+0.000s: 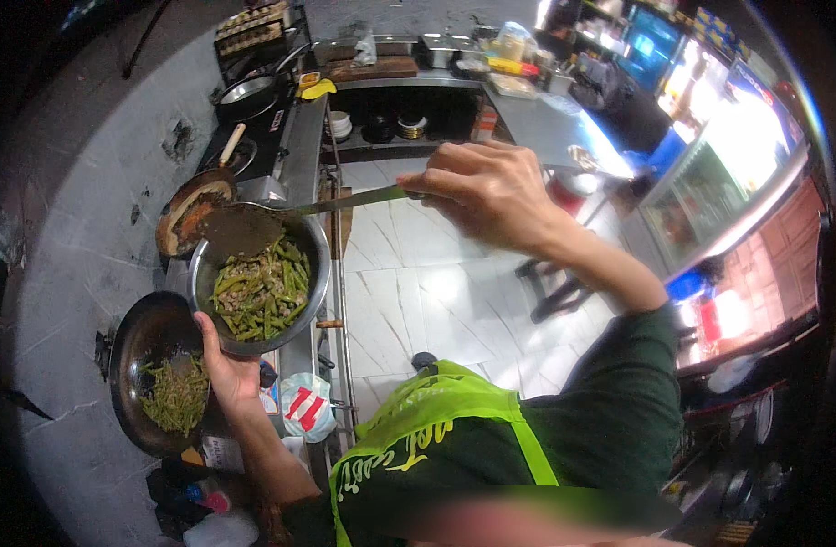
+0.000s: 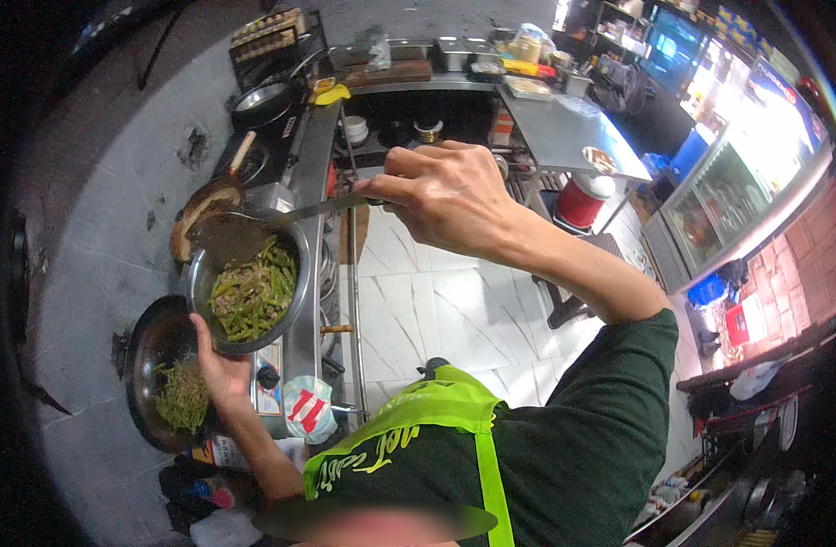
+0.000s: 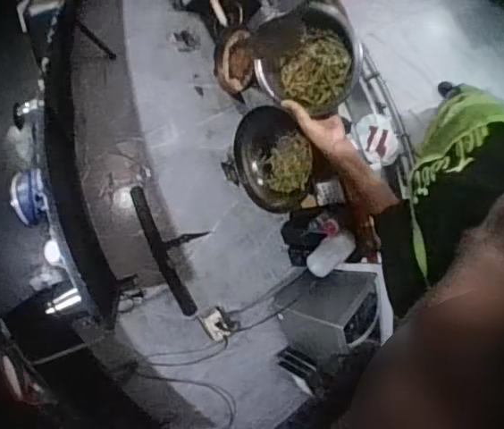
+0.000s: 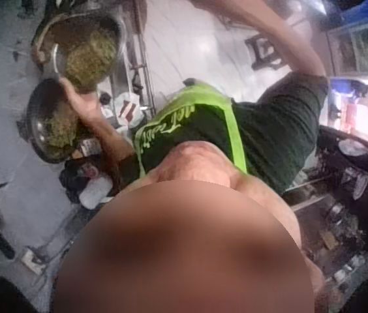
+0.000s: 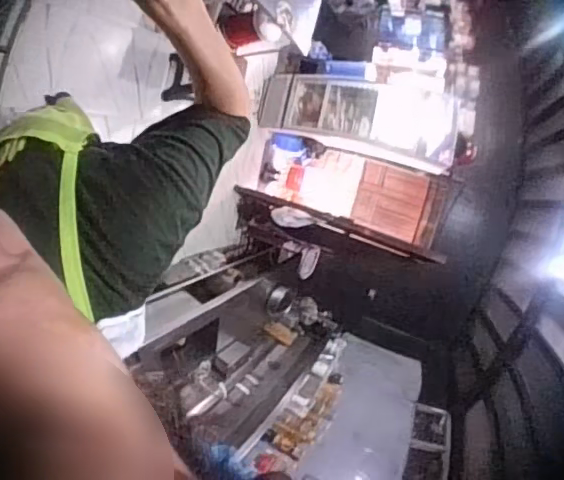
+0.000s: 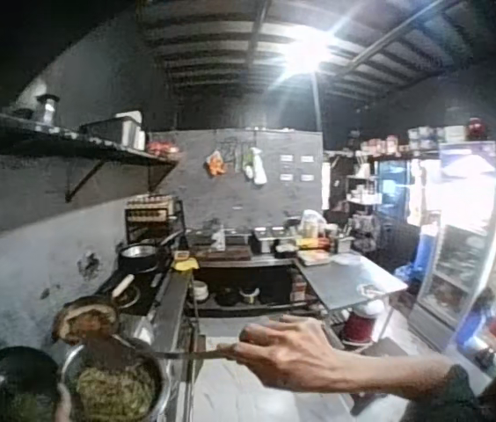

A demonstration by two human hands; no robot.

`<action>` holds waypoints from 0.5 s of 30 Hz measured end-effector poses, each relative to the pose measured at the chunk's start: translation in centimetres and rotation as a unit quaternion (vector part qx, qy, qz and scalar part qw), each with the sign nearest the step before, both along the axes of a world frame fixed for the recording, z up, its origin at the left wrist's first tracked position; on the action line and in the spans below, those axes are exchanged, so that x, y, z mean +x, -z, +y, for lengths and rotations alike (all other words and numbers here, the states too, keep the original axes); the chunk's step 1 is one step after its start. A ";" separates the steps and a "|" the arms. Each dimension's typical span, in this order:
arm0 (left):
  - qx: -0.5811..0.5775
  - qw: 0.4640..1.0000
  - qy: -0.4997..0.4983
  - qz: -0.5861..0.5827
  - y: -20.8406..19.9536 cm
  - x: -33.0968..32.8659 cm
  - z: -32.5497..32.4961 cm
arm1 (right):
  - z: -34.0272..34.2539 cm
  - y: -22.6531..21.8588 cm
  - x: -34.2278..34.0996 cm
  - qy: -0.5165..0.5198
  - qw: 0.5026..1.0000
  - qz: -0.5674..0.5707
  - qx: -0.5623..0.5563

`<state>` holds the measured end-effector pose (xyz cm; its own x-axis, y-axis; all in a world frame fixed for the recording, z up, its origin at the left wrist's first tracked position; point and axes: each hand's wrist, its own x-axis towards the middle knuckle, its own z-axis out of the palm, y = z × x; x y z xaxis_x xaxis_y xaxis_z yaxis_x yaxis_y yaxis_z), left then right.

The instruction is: The person assembles meal boxes by scooping rice and various cooked items from stainless steel containers into compartmentalized trays. They then transfer the filled boxes into a microwave and later stir-fry green vegetables in a wok, transferring them into a metal bowl.

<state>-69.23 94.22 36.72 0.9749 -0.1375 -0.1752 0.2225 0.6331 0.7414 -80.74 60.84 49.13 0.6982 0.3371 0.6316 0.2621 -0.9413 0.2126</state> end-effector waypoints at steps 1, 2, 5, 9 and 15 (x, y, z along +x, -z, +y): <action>0.008 1.000 -0.006 0.014 0.3 0.4 -0.8 | -0.6 0.4 -0.5 0.012 1.000 -0.002 0.002; -0.003 0.999 0.034 -0.002 0.5 0.6 -1.6 | -1.1 0.5 -1.0 0.016 1.000 -0.005 0.005; -0.024 0.993 0.112 -0.034 1.1 0.5 -3.6 | -3.2 0.7 -1.6 0.002 0.999 -0.009 0.030; -0.043 0.988 0.145 -0.010 3.0 1.5 -8.4 | -6.0 0.3 -4.5 0.055 0.992 0.051 0.106; 0.005 0.994 0.104 0.039 4.5 1.0 -16.1 | -12.8 1.1 -4.4 0.057 0.991 0.055 0.112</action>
